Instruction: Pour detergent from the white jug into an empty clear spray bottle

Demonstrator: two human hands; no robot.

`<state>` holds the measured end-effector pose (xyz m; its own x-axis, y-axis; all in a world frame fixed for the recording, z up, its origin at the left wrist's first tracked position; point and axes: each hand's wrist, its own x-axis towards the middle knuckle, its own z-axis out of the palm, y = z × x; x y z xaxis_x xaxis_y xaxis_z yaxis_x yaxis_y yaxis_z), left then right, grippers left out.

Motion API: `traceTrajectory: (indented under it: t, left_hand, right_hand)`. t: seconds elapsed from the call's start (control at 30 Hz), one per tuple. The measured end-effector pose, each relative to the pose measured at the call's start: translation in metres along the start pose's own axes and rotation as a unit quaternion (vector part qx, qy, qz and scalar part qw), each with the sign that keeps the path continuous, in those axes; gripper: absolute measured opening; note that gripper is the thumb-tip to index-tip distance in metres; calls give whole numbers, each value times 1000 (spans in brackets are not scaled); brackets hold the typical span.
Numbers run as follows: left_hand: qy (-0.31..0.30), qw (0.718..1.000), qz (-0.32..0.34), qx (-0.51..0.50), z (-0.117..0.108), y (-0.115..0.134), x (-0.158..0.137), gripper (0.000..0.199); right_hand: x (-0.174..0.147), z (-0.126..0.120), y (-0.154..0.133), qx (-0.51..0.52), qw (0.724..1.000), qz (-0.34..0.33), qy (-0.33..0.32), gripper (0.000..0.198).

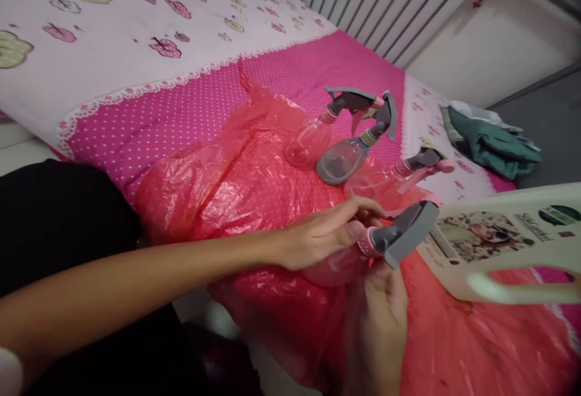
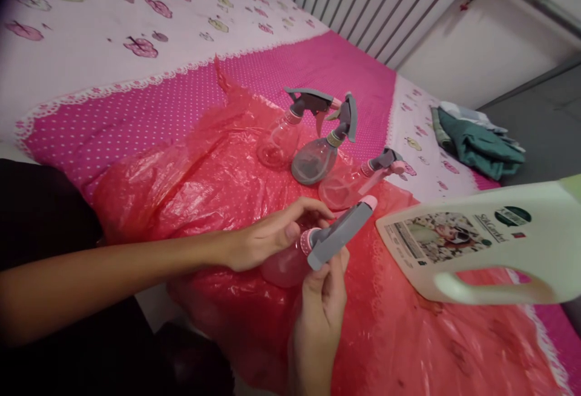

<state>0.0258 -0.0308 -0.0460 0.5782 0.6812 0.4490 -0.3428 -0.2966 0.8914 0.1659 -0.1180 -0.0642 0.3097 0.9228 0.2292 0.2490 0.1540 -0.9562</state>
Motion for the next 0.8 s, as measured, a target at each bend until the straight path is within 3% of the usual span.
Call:
traceTrajectory:
  t: [0.2, 0.43, 0.67, 0.8]
  left_hand:
    - [-1, 1000, -17, -8, 0, -2, 0, 61]
    - [-1, 1000, -23, 9, -1, -1, 1, 52]
    - [1, 1000, -12, 1, -1, -3, 0, 46]
    - [8, 1000, -11, -23, 0, -3, 0, 52]
  right_hand:
    - [2, -2, 1, 34, 999, 20, -10, 55]
    - [4, 16, -8, 82, 992, -27, 88, 53]
    - [11, -1, -16, 21, 1000, -15, -12, 54]
    - [15, -8, -17, -26, 999, -34, -15, 53]
